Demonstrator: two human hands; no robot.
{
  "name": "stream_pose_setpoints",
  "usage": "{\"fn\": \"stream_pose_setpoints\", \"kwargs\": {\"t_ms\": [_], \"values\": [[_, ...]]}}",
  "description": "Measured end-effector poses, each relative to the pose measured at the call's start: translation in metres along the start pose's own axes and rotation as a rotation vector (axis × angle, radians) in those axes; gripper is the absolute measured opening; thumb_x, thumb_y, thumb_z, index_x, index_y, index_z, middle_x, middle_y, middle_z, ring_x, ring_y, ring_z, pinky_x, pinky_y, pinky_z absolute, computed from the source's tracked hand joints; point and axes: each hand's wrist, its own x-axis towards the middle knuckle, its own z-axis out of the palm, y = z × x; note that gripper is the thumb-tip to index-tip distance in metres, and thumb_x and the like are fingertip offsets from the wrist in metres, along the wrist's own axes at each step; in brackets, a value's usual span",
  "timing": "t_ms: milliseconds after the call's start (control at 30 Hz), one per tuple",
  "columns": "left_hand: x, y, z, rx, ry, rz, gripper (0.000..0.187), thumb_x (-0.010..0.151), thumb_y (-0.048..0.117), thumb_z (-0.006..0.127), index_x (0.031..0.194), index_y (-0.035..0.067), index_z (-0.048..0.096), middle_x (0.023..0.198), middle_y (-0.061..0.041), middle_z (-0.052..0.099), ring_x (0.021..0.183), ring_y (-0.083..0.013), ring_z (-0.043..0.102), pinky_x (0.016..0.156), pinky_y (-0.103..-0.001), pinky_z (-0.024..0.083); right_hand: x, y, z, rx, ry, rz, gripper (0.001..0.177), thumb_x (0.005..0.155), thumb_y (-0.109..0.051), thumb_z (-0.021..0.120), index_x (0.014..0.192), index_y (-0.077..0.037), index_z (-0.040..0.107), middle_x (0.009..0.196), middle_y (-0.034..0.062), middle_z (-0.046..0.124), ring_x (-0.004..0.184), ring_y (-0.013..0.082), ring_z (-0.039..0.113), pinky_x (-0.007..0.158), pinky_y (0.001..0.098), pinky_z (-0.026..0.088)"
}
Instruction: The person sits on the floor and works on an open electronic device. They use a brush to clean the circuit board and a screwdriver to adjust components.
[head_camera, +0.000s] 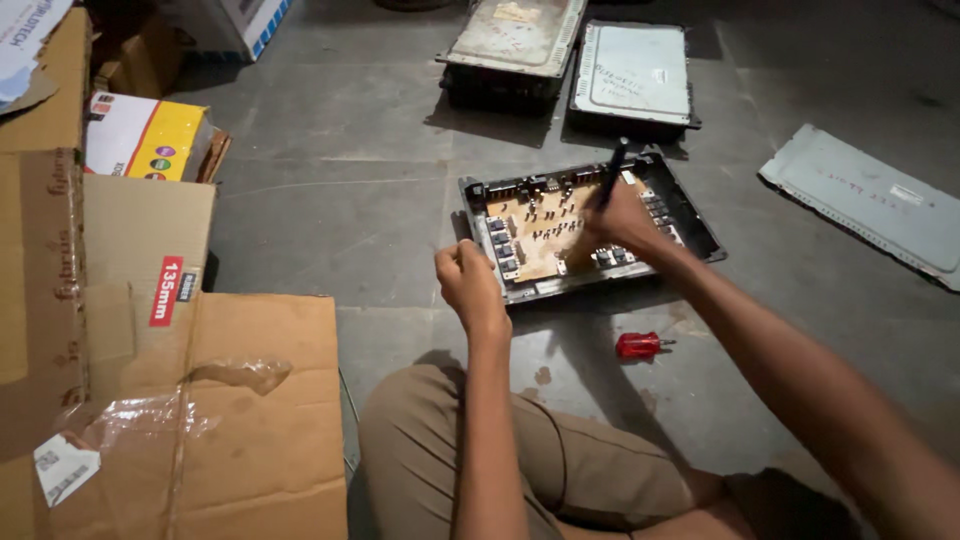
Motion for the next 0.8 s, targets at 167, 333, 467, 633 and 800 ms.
{"fn": "stream_pose_setpoints", "kwargs": {"t_ms": [167,333,467,633,800], "values": [[-0.003,-0.001,0.006,-0.077,-0.04,-0.019,0.021,0.092,0.021,0.053,0.093,0.001,0.06,0.074,-0.006,0.062,0.065,-0.0141,0.054,0.06,-0.034,0.046,-0.018,0.002,-0.005,-0.467,0.052,0.049,0.017,0.083,-0.015,0.072,0.089,0.0,0.074,0.081,0.0183,0.073,0.073,0.0285,0.073,0.068,0.0391,0.06],[-0.005,0.002,0.004,-0.091,-0.025,-0.052,0.02,0.091,0.02,0.054,0.092,0.001,0.06,0.072,-0.005,0.059,0.06,-0.0147,0.05,0.055,-0.034,0.042,-0.033,0.001,0.035,0.591,-0.125,0.171,0.02,0.081,-0.023,0.069,0.087,-0.004,0.074,0.08,0.0073,0.075,0.072,0.0197,0.073,0.066,0.0315,0.061],[-0.001,0.002,0.0,-0.044,-0.012,-0.02,0.02,0.093,0.02,0.053,0.09,0.001,0.06,0.071,-0.005,0.06,0.061,-0.0128,0.051,0.055,-0.032,0.043,-0.036,0.033,0.007,0.039,0.305,-0.069,0.025,0.082,-0.023,0.067,0.084,0.002,0.072,0.07,0.0096,0.07,0.062,0.0233,0.068,0.056,0.0379,0.055],[-0.004,-0.007,0.01,-0.077,-0.047,-0.015,0.02,0.094,0.021,0.055,0.092,0.002,0.059,0.072,-0.005,0.061,0.062,-0.0121,0.055,0.057,-0.03,0.047,-0.038,0.068,0.003,-0.18,0.57,0.063,0.038,0.09,-0.029,0.073,0.106,0.005,0.068,0.1,0.021,0.064,0.09,0.029,0.058,0.078,0.0456,0.047],[-0.004,-0.008,0.009,-0.117,-0.086,-0.081,0.02,0.093,0.02,0.055,0.093,0.001,0.058,0.073,-0.004,0.06,0.058,-0.0124,0.053,0.051,-0.031,0.048,-0.029,0.04,0.097,0.44,0.183,0.094,0.046,0.09,-0.036,0.073,0.115,0.003,0.068,0.113,0.0213,0.066,0.101,0.0269,0.057,0.088,0.0437,0.046]]}}
